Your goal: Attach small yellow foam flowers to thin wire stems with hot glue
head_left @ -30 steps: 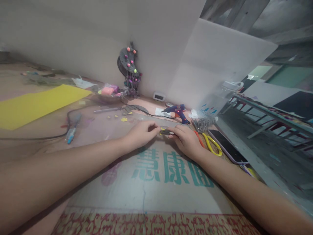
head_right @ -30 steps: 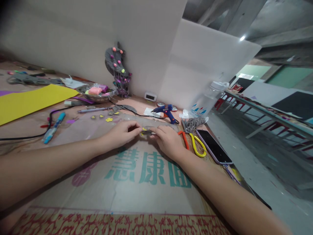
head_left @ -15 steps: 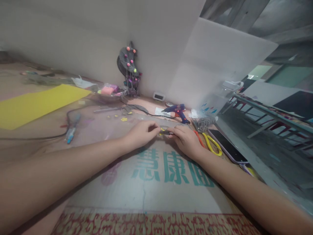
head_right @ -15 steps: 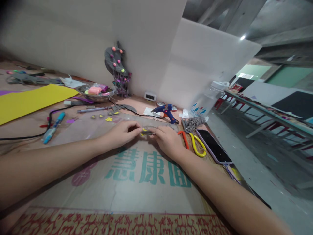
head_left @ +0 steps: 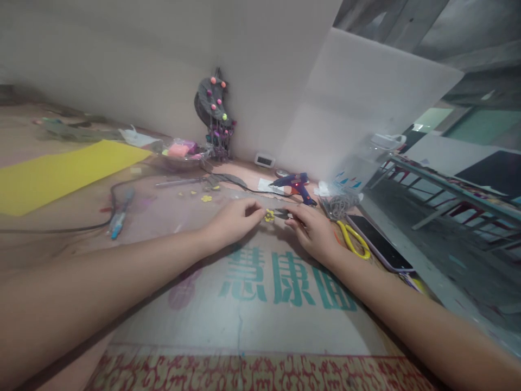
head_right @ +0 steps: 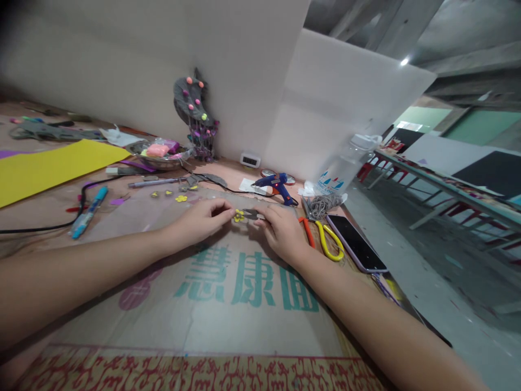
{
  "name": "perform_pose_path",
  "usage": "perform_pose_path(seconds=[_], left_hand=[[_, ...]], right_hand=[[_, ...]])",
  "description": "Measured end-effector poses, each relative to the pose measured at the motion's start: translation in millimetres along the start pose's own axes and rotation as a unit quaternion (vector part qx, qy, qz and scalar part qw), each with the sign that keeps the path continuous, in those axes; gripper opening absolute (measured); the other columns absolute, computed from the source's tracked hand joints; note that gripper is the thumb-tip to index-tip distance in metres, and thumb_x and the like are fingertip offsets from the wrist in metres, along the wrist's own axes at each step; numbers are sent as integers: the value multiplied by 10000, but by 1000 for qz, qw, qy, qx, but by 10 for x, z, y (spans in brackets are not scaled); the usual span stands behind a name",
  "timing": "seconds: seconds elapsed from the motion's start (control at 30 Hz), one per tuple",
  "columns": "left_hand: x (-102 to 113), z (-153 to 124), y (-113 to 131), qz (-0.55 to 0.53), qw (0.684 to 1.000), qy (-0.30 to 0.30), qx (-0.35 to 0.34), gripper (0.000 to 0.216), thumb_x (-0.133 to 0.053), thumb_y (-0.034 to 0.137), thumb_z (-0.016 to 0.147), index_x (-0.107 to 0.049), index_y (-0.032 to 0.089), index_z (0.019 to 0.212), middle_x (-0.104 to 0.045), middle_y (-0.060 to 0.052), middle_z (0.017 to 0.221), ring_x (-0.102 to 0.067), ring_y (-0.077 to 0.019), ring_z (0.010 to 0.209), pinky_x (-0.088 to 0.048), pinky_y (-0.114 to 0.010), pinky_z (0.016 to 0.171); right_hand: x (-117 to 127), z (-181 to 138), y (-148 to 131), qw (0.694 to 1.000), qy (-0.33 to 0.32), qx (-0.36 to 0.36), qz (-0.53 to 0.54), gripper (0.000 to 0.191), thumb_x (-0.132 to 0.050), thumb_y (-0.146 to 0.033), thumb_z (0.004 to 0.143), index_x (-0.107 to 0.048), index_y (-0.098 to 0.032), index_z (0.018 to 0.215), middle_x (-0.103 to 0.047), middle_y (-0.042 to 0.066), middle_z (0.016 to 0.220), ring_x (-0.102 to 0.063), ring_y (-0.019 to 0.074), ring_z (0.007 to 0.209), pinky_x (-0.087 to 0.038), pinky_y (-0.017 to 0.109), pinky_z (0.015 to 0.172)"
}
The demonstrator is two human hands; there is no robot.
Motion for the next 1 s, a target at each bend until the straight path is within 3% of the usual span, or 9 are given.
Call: perform_pose_path(seconds=[0.33,1.0], left_hand=[[-23,-4,32,5,1000,-12,-16,280,-453,375,872,-615,170,770,-664,-4,756,-568,-158,695,-391,-263,635],[-59,1,-3,12,999,-34,13,290,-461,389,867,-648,177,801,-670,-7,741,-564,-160,671,-375,-265,606]], right_hand=[[-77,-8,-78,997,-23,29,-73,266,-450,-283,956,-643,-160,1092,-633,68,792,-575,208,766,-442,317,692],[-104,6,-101,994,-32,49,-96,245,-445,-232,950,-656,-168,1057,-625,55,749,-547,186,705,-403,295,632]])
Point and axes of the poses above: each hand's wrist, its own z-axis towards the middle knuckle, its own x-axis out of the back of the hand, y = z × x, the point moved 9 cm from there along z, towards the middle knuckle
